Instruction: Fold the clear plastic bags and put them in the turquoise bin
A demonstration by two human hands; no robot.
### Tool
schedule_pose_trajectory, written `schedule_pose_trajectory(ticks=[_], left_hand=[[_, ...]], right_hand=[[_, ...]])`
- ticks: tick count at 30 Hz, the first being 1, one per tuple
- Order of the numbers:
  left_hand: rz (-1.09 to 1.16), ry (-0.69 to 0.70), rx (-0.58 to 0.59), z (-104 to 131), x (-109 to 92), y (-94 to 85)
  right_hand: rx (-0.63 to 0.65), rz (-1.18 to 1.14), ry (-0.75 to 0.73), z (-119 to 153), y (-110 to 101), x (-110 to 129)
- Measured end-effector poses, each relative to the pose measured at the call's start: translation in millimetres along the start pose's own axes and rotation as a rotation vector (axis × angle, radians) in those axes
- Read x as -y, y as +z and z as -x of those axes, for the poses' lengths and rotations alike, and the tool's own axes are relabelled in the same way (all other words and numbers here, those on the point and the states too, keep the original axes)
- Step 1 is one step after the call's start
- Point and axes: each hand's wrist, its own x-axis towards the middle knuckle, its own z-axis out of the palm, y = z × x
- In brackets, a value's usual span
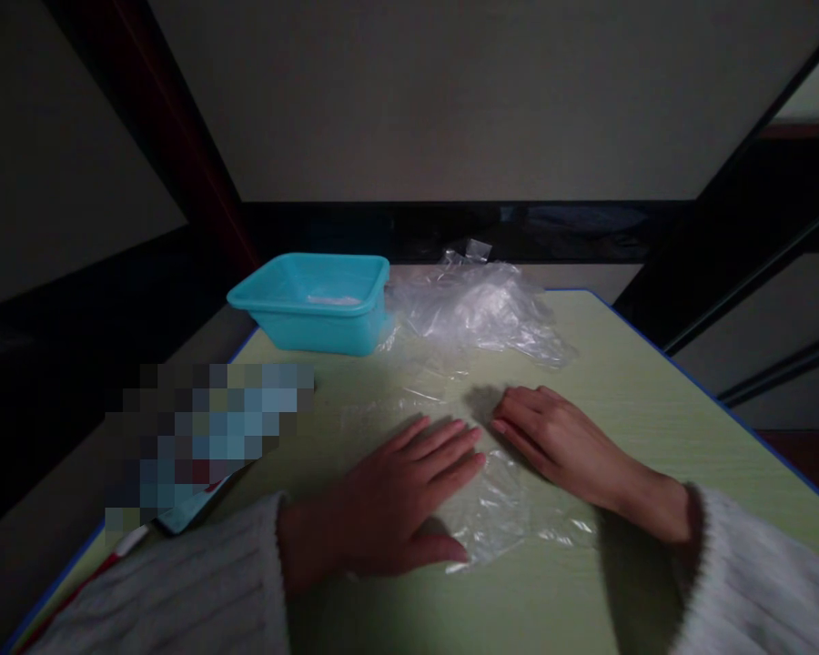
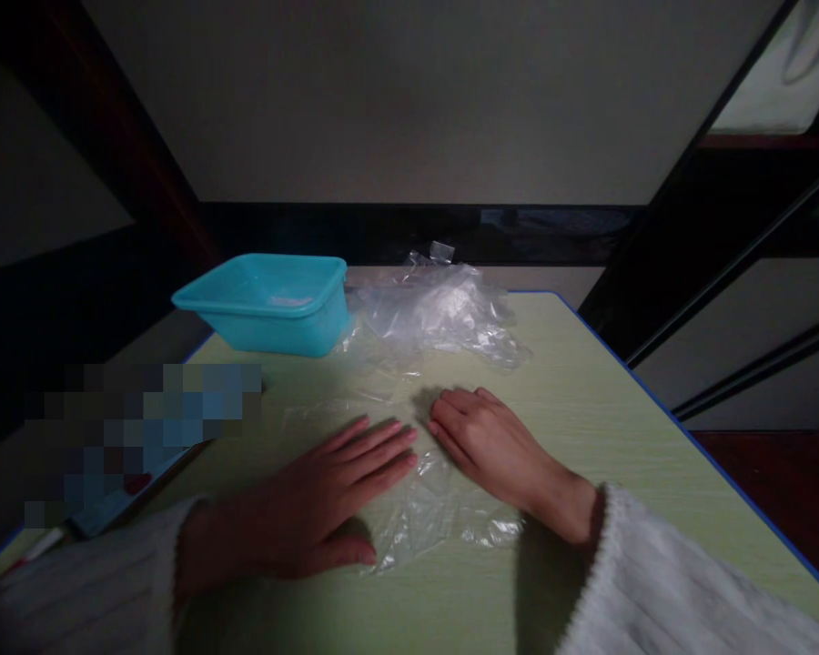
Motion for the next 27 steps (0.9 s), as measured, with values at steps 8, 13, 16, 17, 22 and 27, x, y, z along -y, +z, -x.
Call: schedule_pose_trajectory(ticks=[8,13,16,17,22,27], left_hand=[[0.015,0.002,0.038,2.1,5.3,3.2],[0.078,0.05,0.024,2.8,-7.1,2.0],[0.107,0.065,0.019,2.9,-12.2,1.0],[0.112,0.073,0.016,2.9,-13.3,0.7],[0.118,0.092,-0.002,2.6,-17.0,0.5],[0.119,0.089,0.016,2.4,-17.9,0.9]], right_hand=[[-0.018,0.072,0.031,-0.5,-7.3,-10.9],[-0.029,-0.094,0.065,-2.2,-8.6,-11.8],[-0.018,-0.18,0.037,-4.7,-5.6,-10.3],[-0.017,-0.193,0.024,-5.5,-3.7,-9.9],[0.023,-0.159,-0.023,-7.8,6.5,-9.2],[0.118,-0.109,0.012,-9.3,10.3,-8.7]])
